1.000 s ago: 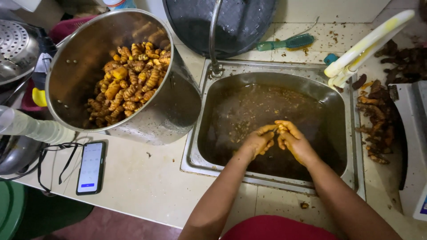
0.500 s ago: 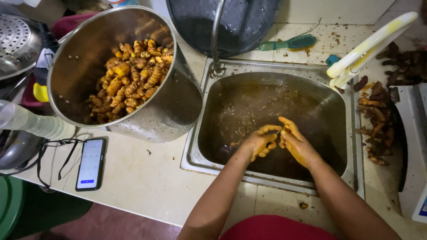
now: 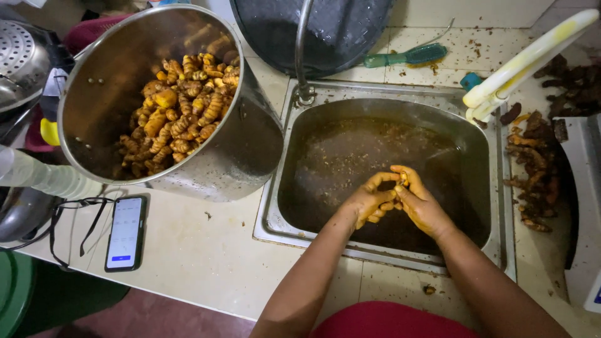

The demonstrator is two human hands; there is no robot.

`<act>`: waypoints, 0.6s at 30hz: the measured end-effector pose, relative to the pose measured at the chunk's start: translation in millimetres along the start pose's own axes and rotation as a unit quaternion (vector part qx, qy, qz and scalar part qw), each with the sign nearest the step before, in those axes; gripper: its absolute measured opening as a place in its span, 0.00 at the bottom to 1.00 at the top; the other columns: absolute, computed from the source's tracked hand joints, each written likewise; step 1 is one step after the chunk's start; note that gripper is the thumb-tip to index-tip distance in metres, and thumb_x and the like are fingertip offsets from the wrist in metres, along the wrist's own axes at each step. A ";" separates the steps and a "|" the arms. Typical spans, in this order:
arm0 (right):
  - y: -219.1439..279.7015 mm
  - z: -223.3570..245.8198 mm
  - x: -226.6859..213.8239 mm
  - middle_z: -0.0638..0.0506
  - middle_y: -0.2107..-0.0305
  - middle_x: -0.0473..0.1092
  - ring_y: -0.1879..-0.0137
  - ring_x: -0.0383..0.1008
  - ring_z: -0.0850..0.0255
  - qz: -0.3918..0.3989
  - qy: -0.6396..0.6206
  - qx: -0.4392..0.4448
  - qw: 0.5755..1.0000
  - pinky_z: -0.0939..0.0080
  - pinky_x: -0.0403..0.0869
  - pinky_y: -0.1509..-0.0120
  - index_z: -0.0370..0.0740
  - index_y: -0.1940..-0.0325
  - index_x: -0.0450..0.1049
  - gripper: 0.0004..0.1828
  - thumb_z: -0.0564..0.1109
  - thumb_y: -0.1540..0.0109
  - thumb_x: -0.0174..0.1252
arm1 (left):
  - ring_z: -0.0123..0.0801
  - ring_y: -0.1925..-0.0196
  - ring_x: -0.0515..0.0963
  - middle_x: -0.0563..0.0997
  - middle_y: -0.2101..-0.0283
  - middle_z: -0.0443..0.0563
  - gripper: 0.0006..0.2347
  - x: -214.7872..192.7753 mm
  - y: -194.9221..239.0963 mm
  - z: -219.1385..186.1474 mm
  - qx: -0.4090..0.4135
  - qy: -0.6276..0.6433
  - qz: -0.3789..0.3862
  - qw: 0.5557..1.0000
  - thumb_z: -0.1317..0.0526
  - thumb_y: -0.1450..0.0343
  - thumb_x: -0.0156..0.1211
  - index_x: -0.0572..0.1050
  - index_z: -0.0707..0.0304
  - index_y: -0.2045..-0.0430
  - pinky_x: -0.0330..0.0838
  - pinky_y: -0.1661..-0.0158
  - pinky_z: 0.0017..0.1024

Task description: Washing turmeric roots in a sink filled with water and transferring them to a large metal pot.

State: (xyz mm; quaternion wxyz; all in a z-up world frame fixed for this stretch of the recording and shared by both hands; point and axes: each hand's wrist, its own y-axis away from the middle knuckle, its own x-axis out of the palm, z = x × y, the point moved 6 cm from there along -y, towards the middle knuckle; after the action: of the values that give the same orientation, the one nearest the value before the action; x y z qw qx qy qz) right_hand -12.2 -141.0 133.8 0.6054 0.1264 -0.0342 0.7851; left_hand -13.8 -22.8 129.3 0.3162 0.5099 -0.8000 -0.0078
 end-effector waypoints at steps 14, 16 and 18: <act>-5.5 -23.4 -12.5 0.59 0.57 0.62 0.63 0.66 0.71 -0.029 -0.084 0.031 0.996 0.71 0.61 0.62 0.47 0.39 0.59 0.17 0.37 0.32 0.48 | 0.17 0.88 0.57 0.62 0.84 0.45 0.11 -7.4 -6.5 13.8 -0.009 0.025 0.015 1.000 0.64 0.23 0.51 0.72 0.43 0.49 0.50 0.89 0.10; -5.2 -20.3 -9.9 0.60 0.59 0.61 0.64 0.65 0.71 -0.030 -0.090 0.029 0.995 0.71 0.62 0.62 0.46 0.40 0.59 0.17 0.37 0.32 0.49 | 0.17 0.88 0.57 0.62 0.84 0.44 0.10 -5.8 -3.1 10.2 -0.008 0.025 0.012 1.000 0.64 0.23 0.51 0.72 0.43 0.50 0.49 0.89 0.10; -5.0 -17.6 -9.1 0.60 0.61 0.60 0.65 0.65 0.72 -0.032 -0.095 0.028 0.995 0.70 0.62 0.63 0.46 0.40 0.59 0.16 0.37 0.32 0.49 | 0.16 0.88 0.56 0.62 0.84 0.44 0.10 -4.1 -1.3 7.9 -0.007 0.025 0.010 1.000 0.64 0.23 0.51 0.72 0.44 0.51 0.49 0.89 0.10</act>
State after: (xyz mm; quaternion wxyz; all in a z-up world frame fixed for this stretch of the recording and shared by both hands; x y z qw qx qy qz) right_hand -8.0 -144.6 114.1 0.6207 0.2182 -0.0657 0.7502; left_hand -15.7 -22.5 120.5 0.3397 0.4997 -0.7968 0.0024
